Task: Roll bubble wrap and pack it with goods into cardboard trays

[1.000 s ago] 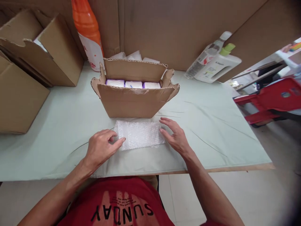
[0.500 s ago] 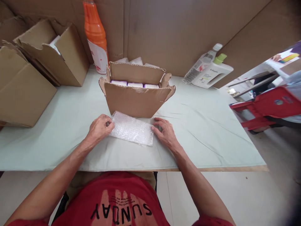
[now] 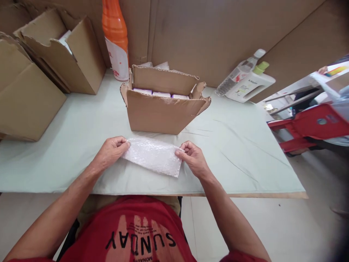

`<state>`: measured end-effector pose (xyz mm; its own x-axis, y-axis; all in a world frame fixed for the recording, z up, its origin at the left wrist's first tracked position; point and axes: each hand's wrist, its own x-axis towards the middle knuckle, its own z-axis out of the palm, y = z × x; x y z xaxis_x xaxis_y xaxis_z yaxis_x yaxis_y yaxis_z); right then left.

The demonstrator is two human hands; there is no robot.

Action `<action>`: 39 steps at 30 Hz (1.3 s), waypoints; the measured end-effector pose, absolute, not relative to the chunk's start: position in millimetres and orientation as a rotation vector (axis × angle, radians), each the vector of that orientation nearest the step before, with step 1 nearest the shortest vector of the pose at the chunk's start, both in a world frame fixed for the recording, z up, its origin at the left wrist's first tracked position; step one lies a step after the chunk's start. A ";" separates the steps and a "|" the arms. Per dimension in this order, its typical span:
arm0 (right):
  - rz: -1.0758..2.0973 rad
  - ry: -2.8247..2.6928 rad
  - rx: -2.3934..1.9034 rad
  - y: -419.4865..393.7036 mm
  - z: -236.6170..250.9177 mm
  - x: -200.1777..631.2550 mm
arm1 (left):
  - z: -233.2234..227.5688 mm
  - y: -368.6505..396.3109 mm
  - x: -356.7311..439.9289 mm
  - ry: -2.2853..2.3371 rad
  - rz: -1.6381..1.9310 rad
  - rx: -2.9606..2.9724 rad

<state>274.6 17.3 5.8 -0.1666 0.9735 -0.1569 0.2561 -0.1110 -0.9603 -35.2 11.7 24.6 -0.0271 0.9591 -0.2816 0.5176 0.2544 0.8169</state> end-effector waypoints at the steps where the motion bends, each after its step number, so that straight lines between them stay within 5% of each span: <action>1: 1.272 -1.531 -1.445 16.5 4.1 273.8 | 23.3 12.1 -35.4 1.718 0.605 1.450; 9: 0.274 -2.094 -1.464 0.1 19.6 260.9 | 21.4 11.3 -28.3 1.951 0.144 1.837; 16: 0.259 -2.500 -1.406 9.9 -9.5 224.8 | 17.6 4.9 -27.4 2.049 -0.031 1.945; 20: 0.312 -2.520 -1.352 15.2 -18.6 230.9 | 24.2 -0.7 -23.7 2.069 0.293 2.225; 25: 0.272 -2.542 -1.360 11.3 -16.6 230.5 | 15.0 6.3 -8.7 1.586 0.373 2.645; 33: 0.488 -2.257 -1.372 5.3 -8.6 250.1 | -3.8 4.9 -31.7 1.579 0.604 2.395; 39: 0.309 -2.102 -1.654 -1.6 -9.7 277.4 | -2.0 -1.7 -32.7 1.992 0.636 2.072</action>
<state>277.4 -1.6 -9.7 -0.1835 0.9615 0.2045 0.8617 0.2575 -0.4371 -32.7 -1.7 -2.0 0.0008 0.9857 0.1683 0.9009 -0.0738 0.4277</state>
